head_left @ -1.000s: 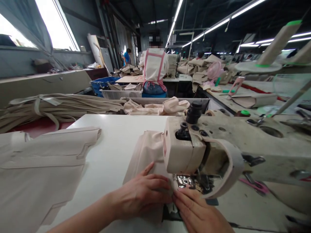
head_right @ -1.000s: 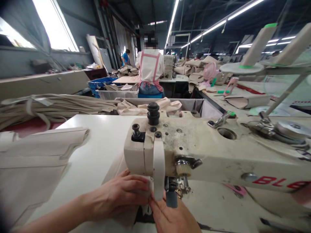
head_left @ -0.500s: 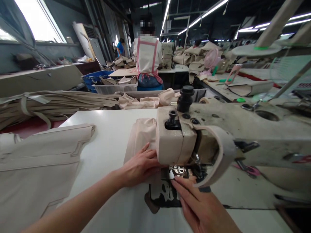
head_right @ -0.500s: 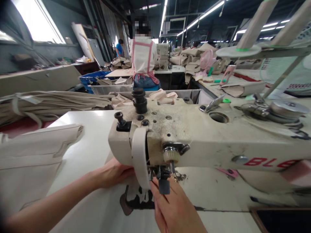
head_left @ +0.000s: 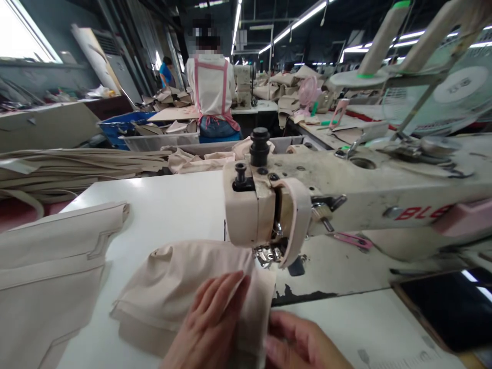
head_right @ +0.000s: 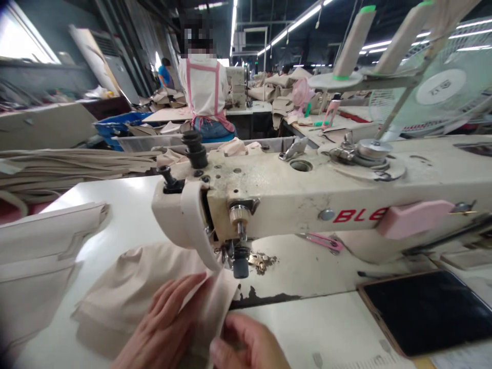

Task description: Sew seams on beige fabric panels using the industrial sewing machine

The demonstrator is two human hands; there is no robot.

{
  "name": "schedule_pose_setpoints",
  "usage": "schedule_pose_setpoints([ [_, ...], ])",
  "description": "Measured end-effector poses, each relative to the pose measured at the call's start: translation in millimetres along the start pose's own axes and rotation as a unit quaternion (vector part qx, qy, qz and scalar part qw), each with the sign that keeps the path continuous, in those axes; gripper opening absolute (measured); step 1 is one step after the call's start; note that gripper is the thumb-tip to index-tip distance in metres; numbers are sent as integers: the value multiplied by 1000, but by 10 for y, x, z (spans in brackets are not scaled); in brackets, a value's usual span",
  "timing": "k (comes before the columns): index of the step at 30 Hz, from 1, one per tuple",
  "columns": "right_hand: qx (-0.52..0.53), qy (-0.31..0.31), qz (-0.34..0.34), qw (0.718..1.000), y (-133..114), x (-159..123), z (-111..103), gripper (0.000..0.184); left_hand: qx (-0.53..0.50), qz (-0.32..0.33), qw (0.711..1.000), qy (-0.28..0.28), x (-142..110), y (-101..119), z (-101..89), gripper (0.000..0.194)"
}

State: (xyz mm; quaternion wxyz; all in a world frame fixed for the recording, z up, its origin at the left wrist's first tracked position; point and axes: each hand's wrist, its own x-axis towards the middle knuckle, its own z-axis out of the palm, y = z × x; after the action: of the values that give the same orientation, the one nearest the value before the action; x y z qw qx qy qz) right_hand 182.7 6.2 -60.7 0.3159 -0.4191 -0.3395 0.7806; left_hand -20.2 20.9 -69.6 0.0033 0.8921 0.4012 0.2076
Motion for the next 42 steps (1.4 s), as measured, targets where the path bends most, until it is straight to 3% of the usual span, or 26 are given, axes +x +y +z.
schedule_pose_setpoints([
  [3, -3, 80, -42, 996, -126, 121, -31, 50, -110, 48, 991, -55, 1, -49, 57, 64],
  [5, -2, 93, -43, 995, -226, 183, -32, 42, -181, 37, 981, -63, 77, -55, 53, 64],
  [8, -14, 98, -39, 994, -296, 238, -11, 34, -263, -65, 961, -59, 340, -56, -9, 47],
  [10, -27, 101, -44, 994, -283, 259, -14, 32, -297, -141, 940, -86, 570, -78, -54, 28],
  [14, -73, 106, -61, 990, -212, 299, -83, 24, -335, -168, 916, -142, 876, -165, -71, 11],
  [18, -138, 115, -80, 980, -158, 311, -120, 19, -319, -184, 921, -125, 878, -211, -12, 9],
  [20, -177, 138, -103, 969, -115, 279, -104, 26, -301, -201, 926, -110, 854, -200, 13, 12],
  [22, -284, 173, -180, 926, -56, 227, -86, 41, -279, -222, 930, -89, 854, -173, 26, 12],
  [23, -362, 186, -232, 884, -26, 201, -85, 47, -268, -233, 931, -79, 863, -157, 29, 12],
  [26, -589, 161, -352, 710, 22, 149, -121, 54, -243, -255, 934, -61, 908, -116, 28, 17],
  [27, -632, 143, -366, 668, 16, 143, -141, 53, -235, -260, 935, -58, 922, -107, 28, 19],
  [30, -701, 123, -386, 587, -68, 147, -185, 51, -214, -271, 937, -53, 952, -100, 39, 20],
  [33, -709, 138, -397, 566, -190, 169, -184, 49, -206, -271, 939, -49, 971, -117, 53, 15],
  [42, -688, 144, -422, 572, -271, 265, -201, 43, -235, -271, 933, -14, 993, -170, 63, 12],
])
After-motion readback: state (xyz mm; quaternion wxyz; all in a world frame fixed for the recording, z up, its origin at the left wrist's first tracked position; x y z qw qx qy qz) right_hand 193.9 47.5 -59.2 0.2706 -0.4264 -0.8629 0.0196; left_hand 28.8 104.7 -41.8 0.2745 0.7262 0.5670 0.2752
